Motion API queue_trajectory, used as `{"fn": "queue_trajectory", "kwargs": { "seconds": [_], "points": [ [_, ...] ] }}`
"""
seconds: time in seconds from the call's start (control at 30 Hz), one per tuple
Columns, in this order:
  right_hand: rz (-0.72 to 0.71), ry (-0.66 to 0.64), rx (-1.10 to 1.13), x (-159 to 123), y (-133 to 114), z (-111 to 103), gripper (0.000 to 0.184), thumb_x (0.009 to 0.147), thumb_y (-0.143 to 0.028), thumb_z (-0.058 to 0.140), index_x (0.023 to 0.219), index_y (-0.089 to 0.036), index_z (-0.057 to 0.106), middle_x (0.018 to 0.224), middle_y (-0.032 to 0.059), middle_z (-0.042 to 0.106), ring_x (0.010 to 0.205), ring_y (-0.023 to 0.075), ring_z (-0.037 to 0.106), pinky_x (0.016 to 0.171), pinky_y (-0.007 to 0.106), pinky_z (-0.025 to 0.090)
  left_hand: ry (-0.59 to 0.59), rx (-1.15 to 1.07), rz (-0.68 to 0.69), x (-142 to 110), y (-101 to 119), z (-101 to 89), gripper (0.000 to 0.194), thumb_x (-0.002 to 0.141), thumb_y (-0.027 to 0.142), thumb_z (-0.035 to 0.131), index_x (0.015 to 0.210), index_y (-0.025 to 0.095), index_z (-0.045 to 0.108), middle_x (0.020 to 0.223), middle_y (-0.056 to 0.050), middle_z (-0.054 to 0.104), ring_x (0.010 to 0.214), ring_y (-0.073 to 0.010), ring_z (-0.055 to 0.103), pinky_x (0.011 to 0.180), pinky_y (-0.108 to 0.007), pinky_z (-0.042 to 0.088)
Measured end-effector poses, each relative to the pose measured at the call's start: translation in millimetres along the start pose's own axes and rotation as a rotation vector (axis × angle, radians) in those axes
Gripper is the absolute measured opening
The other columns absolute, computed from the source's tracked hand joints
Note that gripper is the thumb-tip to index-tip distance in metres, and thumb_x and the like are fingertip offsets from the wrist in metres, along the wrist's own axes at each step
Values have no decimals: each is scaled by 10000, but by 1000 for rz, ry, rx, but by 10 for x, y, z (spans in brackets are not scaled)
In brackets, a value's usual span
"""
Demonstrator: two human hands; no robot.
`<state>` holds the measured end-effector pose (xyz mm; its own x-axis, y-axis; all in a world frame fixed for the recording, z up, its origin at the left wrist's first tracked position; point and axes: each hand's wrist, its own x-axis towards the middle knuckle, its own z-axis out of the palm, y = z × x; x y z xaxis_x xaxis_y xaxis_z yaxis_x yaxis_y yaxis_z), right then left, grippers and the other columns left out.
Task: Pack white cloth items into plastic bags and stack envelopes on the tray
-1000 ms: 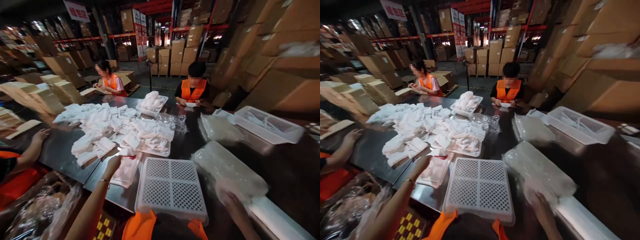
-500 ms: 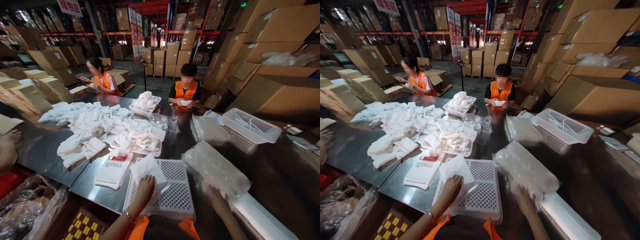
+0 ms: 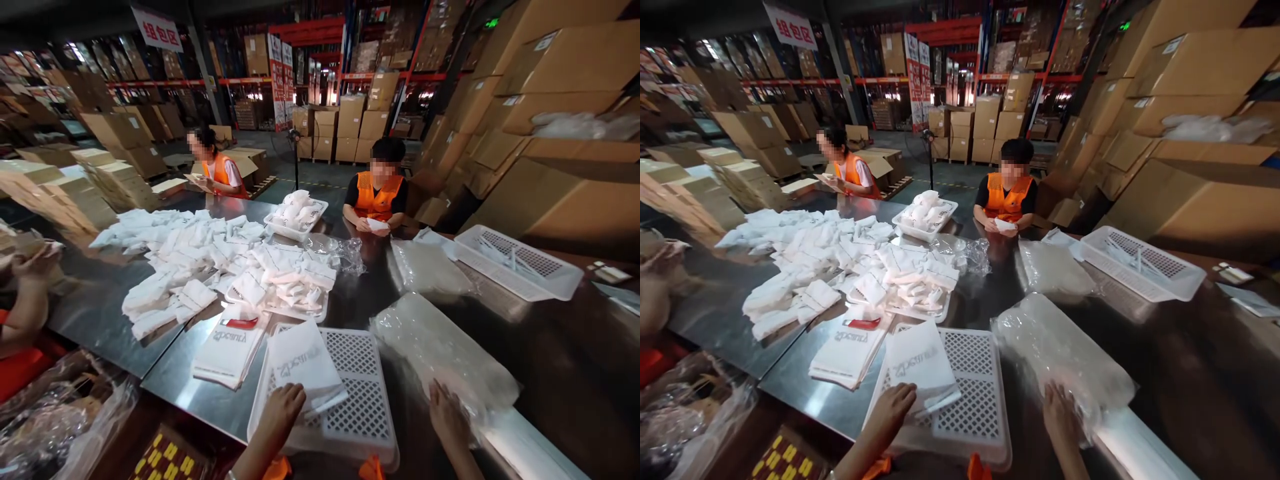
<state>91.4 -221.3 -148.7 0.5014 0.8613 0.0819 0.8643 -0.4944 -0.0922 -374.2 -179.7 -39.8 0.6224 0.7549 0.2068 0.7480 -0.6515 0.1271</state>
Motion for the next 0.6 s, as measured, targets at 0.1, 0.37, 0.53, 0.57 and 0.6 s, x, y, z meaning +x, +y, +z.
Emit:
{"fn": "queue_trajectory", "kwargs": {
  "seconds": [0.1,0.37,0.53,0.57,0.6],
  "points": [
    [-15,-13,-4,-66,-47,7,639,847,-415,203,1244,-102,593,1384,163,514,1289,357,453,1056,524,374,111,21,10,-5,17,59,291,831,-36,462,918,191,621,1065,-48,686,913,-179,645,732,-272,544],
    [55,-3,52,-76,-115,-114,692,852,-432,183,1359,-47,455,1436,237,419,1384,346,321,1092,643,234,123,89,-20,50,105,-23,428,831,-44,431,1161,168,604,1127,-92,654,924,-199,607,765,-330,531],
    [154,-23,181,17,-99,-163,684,865,-496,210,1347,-103,494,1440,203,430,1363,373,343,1067,675,239,153,62,-30,106,110,-18,456,802,-66,405,1136,159,618,1115,-84,658,876,-184,607,727,-306,537],
    [154,-20,166,18,-133,-183,698,867,-504,231,1346,-66,487,1440,228,417,1361,395,334,1062,681,237,143,52,-27,114,115,-22,465,798,-70,401,1140,159,617,1119,-83,657,877,-181,607,726,-304,538],
    [161,-10,146,19,-179,-206,718,873,-507,240,1344,-19,474,1434,259,408,1354,420,327,1056,688,236,127,41,-23,120,124,-28,474,797,-72,398,1150,160,614,1129,-82,654,884,-180,607,730,-305,538]
  ]
}}
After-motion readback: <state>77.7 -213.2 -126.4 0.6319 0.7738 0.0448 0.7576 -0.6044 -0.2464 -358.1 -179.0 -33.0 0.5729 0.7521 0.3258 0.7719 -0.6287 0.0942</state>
